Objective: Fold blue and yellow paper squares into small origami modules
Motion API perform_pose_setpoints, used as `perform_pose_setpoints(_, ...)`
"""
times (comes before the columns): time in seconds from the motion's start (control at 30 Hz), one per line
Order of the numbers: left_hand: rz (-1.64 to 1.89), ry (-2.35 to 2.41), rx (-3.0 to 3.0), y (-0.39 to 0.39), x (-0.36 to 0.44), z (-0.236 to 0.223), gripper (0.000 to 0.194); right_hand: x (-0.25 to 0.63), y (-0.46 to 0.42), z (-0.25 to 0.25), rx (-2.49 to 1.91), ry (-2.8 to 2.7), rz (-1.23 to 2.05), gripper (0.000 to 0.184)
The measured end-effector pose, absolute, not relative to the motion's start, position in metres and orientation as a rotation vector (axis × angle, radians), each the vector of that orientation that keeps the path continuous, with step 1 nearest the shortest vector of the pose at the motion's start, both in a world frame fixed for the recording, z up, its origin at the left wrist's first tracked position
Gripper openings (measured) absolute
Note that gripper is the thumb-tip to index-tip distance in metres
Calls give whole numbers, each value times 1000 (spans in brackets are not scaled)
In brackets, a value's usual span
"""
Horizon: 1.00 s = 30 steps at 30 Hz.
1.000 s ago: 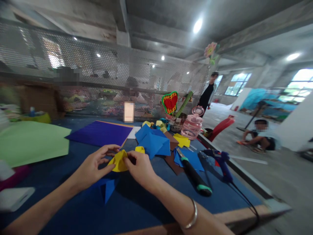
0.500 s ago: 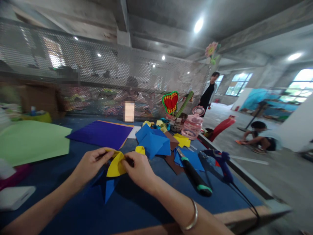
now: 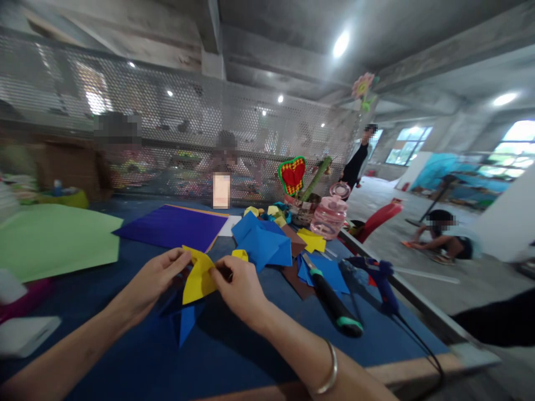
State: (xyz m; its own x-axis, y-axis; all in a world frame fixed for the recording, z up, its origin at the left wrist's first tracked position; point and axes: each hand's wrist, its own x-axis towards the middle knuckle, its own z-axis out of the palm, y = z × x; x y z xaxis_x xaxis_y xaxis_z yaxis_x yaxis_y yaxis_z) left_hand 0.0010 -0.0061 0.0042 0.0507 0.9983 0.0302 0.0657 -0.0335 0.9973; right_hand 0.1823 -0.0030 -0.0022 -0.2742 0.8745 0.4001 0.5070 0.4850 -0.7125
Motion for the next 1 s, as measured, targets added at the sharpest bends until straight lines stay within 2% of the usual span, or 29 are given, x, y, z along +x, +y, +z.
perform_pose_setpoints(0.27, 1125, 1257, 1628, -3, 4, -5, 39, 182, -8, 1, -1109, -1942, 480, 12)
perform_pose_setpoints(0.67, 1166, 1007, 1206, -4, 1, 0, 34, 183, -2, 0, -1186, -1864, 694, 16)
perform_pose_setpoints(1.0, 1191, 1005, 1172, -4, -1, 1, 33, 184, 3, -4, -1172, -1857, 752, 17)
